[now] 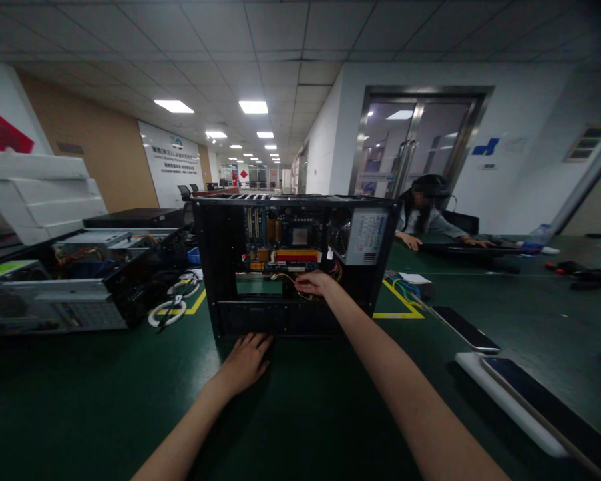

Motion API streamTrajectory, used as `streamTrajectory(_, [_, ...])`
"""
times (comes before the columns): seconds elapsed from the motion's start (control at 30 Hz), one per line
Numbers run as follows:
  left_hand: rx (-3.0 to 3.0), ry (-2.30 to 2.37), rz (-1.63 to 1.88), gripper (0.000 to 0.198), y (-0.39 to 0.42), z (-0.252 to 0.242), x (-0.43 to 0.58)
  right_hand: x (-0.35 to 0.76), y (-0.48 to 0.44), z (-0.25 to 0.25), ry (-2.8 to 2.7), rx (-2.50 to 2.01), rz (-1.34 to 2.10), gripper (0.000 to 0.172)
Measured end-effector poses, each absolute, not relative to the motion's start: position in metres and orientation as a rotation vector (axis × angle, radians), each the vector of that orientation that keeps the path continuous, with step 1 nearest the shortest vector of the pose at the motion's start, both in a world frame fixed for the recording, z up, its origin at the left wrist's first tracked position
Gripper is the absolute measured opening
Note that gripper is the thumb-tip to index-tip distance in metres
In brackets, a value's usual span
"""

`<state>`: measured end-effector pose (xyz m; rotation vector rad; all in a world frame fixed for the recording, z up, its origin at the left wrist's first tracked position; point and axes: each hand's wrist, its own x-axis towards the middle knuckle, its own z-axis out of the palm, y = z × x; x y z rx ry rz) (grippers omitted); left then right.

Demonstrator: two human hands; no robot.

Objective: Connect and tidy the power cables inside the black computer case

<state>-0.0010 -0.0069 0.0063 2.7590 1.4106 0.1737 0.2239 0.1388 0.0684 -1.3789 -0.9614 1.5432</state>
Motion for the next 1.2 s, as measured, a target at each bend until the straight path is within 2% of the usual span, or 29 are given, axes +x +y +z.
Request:
streamTrajectory(0.2, [2.759,1.415,0.179,0.052,-0.006,0.005,-0.001,0.217,0.137,0.065,-1.4,-1.589,1.131,0.006])
streamTrajectory(0.6, [2.768,1.418,0.177,0.051,-0.005,0.004,-0.002,0.208,0.143,0.053,-2.293,-1.745,0.721,0.008])
streamTrajectory(0.77, [2.768,1.401,0.2,0.051,-0.005,0.001,-0.004,0.208,0.147,0.049,-2.411,-1.679,0.783,0.019])
streamTrajectory(1.2, [2.775,1.397,0.207,0.052,-0.006,0.004,-0.001,0.206,0.145,0.052,-2.514,-1.743,0.946,0.016])
